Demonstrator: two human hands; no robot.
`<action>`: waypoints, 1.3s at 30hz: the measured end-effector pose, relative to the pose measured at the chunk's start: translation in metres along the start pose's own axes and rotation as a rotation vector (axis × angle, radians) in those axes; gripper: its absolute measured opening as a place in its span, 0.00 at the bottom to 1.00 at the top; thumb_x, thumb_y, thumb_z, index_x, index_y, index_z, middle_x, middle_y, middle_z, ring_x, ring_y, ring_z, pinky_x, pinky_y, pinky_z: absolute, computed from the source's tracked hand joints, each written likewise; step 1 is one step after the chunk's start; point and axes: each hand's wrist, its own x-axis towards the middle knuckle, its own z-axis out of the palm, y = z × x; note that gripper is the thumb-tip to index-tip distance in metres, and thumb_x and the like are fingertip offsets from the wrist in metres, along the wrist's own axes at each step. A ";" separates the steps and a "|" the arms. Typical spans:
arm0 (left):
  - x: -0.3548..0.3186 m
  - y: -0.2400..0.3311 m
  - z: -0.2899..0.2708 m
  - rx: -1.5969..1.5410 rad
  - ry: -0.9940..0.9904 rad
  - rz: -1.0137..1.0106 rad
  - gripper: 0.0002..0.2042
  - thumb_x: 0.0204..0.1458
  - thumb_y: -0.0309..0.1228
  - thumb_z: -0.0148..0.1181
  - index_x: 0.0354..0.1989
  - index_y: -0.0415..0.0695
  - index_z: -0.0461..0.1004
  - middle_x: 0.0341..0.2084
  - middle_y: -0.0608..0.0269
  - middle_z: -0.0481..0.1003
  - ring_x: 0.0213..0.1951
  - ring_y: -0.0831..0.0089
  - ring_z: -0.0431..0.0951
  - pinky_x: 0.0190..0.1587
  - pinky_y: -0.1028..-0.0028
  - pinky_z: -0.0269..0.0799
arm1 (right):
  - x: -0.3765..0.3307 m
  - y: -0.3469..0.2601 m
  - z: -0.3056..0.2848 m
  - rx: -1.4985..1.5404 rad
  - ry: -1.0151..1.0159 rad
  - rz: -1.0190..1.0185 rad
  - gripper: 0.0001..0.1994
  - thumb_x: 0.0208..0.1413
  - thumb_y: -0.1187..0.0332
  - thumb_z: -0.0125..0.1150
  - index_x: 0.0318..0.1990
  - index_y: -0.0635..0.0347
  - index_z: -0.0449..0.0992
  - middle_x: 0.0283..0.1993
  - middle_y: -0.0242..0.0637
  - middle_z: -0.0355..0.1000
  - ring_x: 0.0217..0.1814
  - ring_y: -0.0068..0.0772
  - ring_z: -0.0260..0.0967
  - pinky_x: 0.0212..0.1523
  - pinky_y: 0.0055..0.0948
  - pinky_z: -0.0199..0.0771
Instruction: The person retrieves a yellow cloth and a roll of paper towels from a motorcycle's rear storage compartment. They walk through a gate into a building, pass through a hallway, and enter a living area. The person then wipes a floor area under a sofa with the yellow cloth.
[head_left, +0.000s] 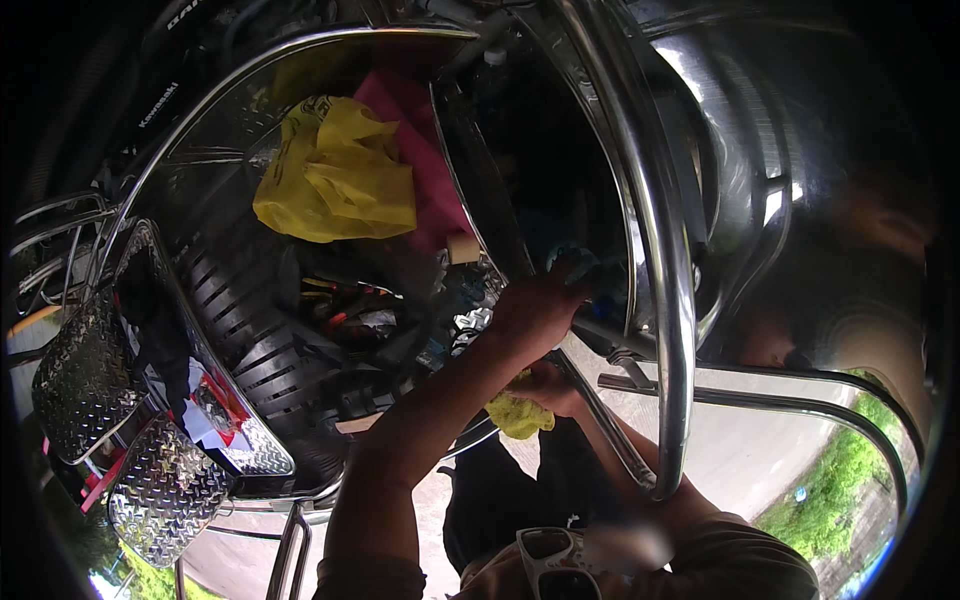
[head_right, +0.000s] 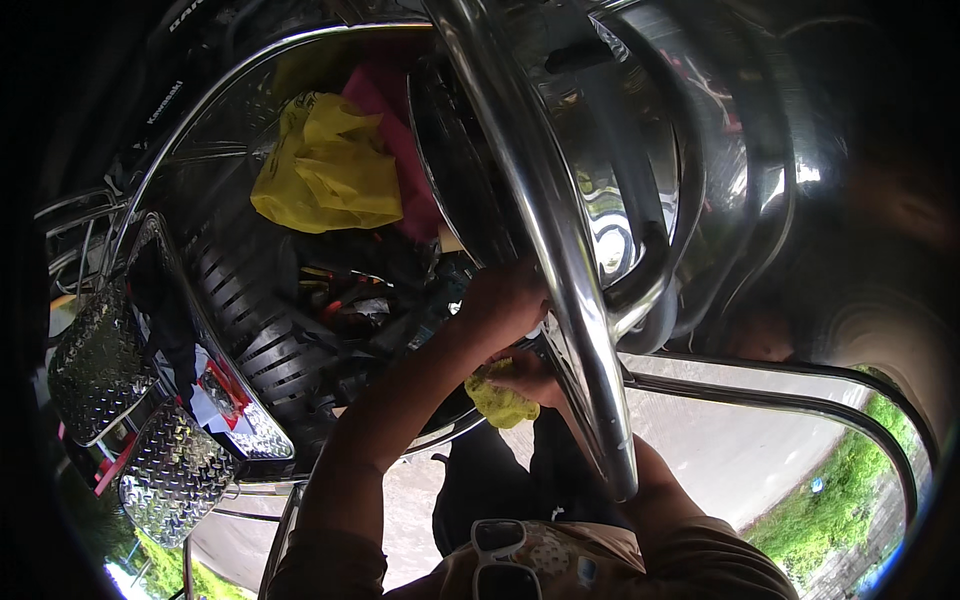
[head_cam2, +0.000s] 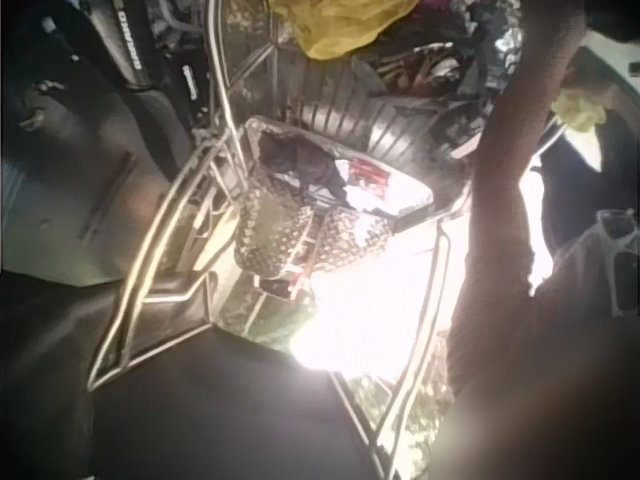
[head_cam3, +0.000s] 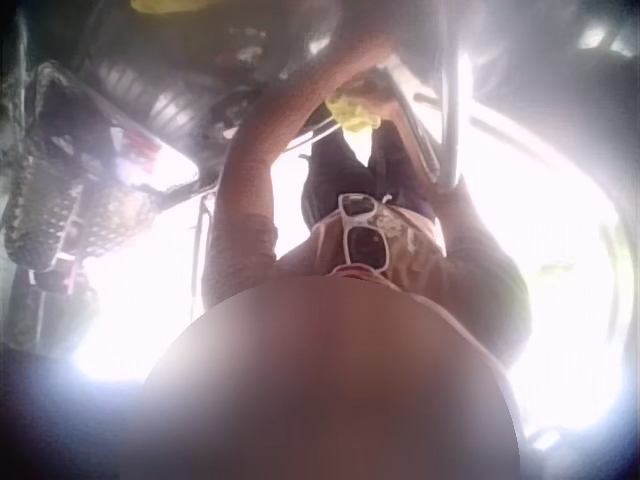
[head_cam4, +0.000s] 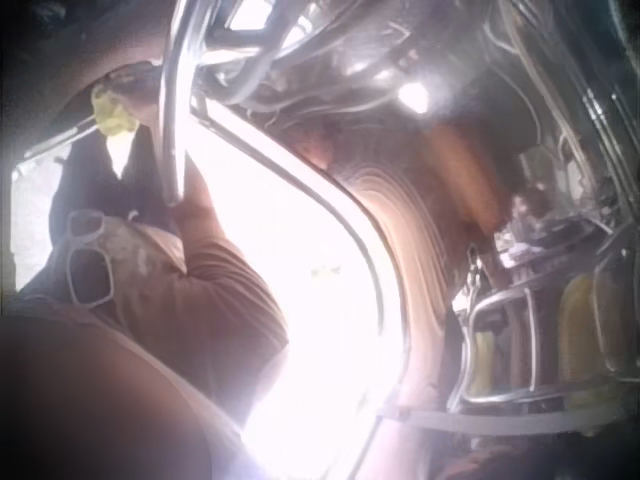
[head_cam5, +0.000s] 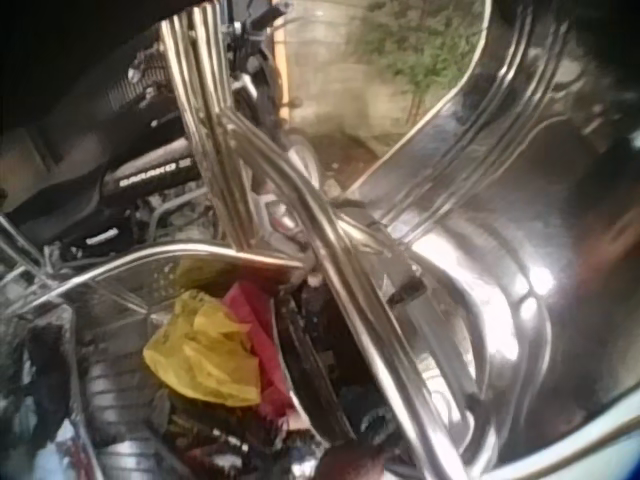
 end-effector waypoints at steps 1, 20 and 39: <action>0.008 0.002 0.016 0.005 0.036 0.015 0.29 0.52 0.30 0.62 0.65 0.64 0.70 0.61 0.54 0.71 0.37 0.55 0.86 0.31 0.61 0.84 | 0.000 0.000 -0.001 0.004 0.005 0.009 0.20 0.55 0.73 0.72 0.55 0.62 0.76 0.48 0.37 0.78 0.51 0.28 0.76 0.55 0.32 0.78; 0.128 -0.111 -0.146 -0.768 0.585 -0.166 0.23 0.55 0.25 0.68 0.61 0.44 0.74 0.38 0.57 0.81 0.33 0.62 0.80 0.32 0.66 0.75 | -0.001 -0.004 -0.002 0.073 0.089 -0.190 0.16 0.61 0.71 0.68 0.55 0.62 0.76 0.50 0.39 0.77 0.53 0.30 0.76 0.55 0.32 0.77; -0.321 0.014 0.073 -1.471 0.861 -1.025 0.25 0.51 0.36 0.74 0.55 0.40 0.71 0.40 0.57 0.77 0.40 0.69 0.79 0.43 0.68 0.76 | -0.025 0.023 0.039 0.215 0.000 -0.214 0.15 0.64 0.70 0.59 0.57 0.61 0.73 0.51 0.41 0.76 0.53 0.40 0.77 0.57 0.41 0.78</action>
